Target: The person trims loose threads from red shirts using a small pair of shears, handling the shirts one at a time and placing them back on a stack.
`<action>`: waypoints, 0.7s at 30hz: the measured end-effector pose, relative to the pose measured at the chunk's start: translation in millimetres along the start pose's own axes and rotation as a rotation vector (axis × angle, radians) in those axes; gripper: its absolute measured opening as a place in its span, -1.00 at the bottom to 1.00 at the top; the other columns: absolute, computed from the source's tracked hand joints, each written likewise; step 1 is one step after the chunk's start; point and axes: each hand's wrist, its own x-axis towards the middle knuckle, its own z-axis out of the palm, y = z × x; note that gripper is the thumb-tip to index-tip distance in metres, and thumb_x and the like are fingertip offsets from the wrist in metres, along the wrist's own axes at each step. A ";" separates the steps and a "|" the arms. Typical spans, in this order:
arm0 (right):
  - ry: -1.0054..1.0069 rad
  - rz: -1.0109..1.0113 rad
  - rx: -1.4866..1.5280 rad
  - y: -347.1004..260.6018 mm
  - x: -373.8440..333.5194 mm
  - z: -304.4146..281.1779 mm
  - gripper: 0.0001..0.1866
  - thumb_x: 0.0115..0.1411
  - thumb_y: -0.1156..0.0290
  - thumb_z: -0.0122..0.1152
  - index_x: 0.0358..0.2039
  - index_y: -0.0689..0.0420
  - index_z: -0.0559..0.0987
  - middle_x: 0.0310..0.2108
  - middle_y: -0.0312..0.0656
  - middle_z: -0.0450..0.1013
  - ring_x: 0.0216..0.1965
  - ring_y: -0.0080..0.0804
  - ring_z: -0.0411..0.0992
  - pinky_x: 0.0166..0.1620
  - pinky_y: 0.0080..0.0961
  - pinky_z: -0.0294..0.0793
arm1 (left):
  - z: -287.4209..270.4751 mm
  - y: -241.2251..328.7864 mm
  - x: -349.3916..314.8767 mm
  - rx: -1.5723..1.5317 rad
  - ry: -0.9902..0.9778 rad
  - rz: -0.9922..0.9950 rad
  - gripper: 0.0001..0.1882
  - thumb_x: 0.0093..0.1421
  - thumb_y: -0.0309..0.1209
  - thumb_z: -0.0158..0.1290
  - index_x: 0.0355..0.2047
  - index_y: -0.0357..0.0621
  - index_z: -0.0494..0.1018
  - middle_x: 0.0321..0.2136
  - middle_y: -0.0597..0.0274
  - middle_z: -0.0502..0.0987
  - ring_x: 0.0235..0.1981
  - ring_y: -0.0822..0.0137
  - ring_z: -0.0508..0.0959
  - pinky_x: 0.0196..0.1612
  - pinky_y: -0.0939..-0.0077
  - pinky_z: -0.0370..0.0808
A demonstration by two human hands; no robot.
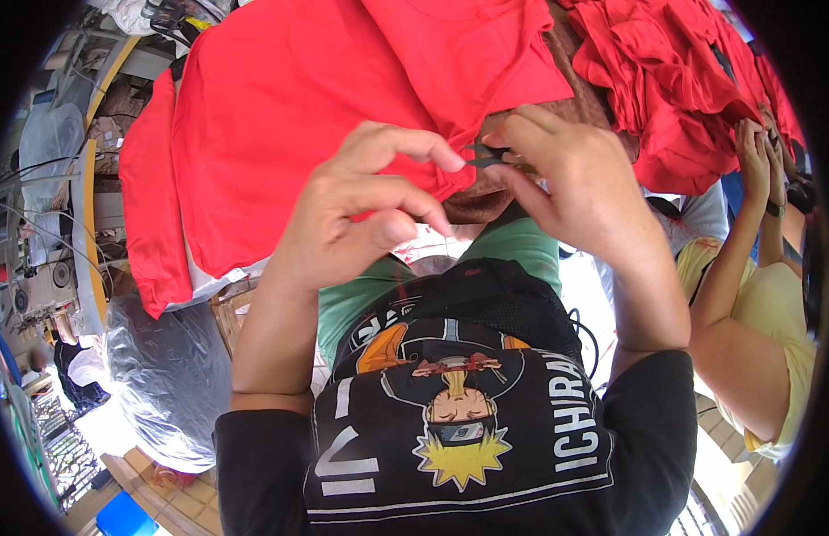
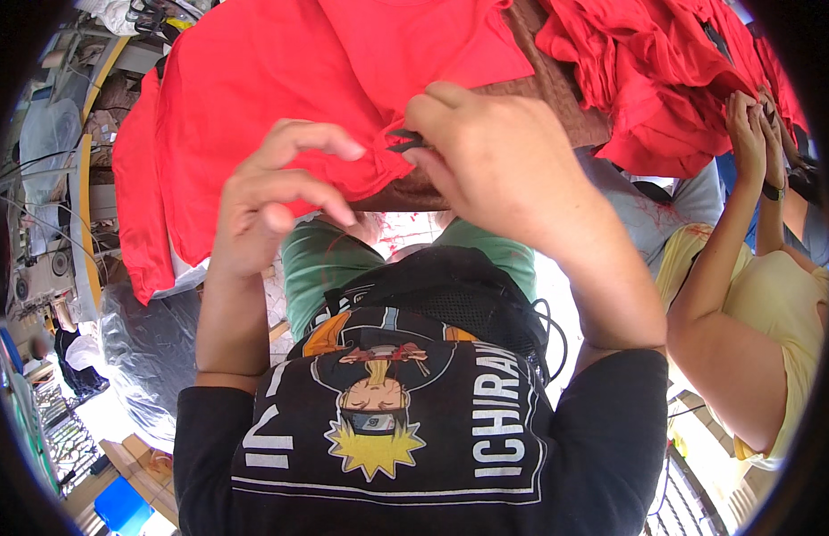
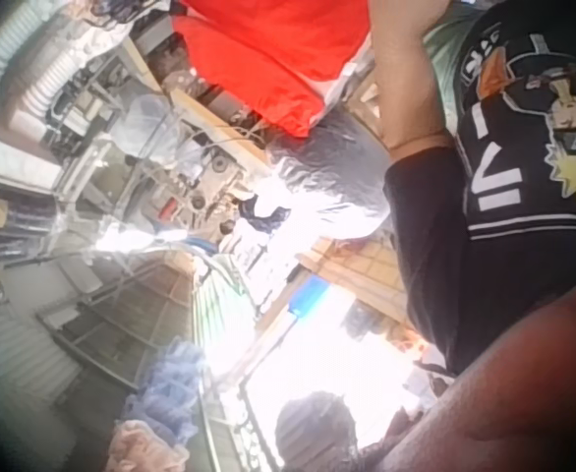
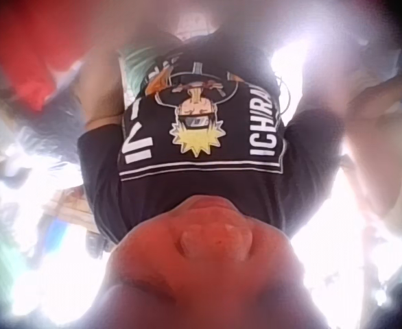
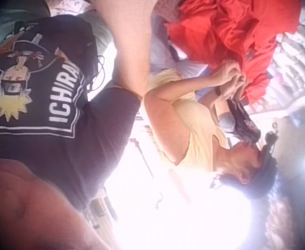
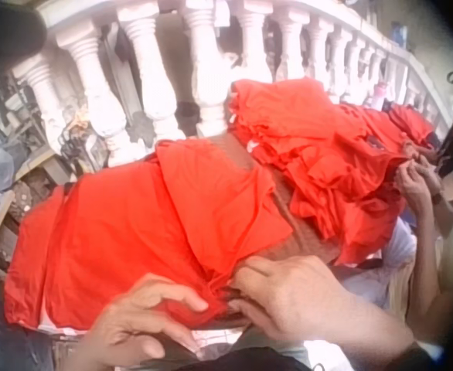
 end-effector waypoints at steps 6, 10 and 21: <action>-0.058 0.040 -0.061 8.9 5.0 -37.1 -0.76 0.06 0.47 0.25 -0.24 0.23 0.50 -0.35 -0.10 0.46 -0.36 -0.11 0.49 -0.32 -0.36 0.46 | -13.4 9.5 -7.5 0.012 0.088 -0.116 -0.63 0.25 -0.15 -0.03 -0.50 -0.16 0.58 -0.29 0.10 0.54 -0.21 0.16 0.47 -0.06 0.29 0.35; 0.054 0.120 0.028 22.3 -1.1 -63.0 -0.72 0.06 0.52 0.25 -0.18 0.26 0.51 -0.37 -0.09 0.42 -0.32 -0.23 0.45 -0.20 -0.50 0.39 | -1.5 -7.4 -0.3 0.170 -0.030 -0.158 -0.78 0.17 -0.29 0.12 -0.30 -0.17 0.57 -0.15 0.09 0.50 -0.07 0.13 0.46 0.05 0.30 0.33; -0.199 0.265 1.007 46.6 4.4 58.8 -0.76 0.13 0.44 0.30 -0.20 0.26 0.59 -0.32 -0.22 0.57 -0.28 -0.58 0.47 -0.14 -0.57 0.47 | 10.2 -41.1 20.0 0.737 -0.156 0.055 -0.80 -0.09 -0.40 0.25 -0.42 -0.08 0.51 -0.19 0.36 0.51 0.03 0.17 0.42 0.03 0.27 0.34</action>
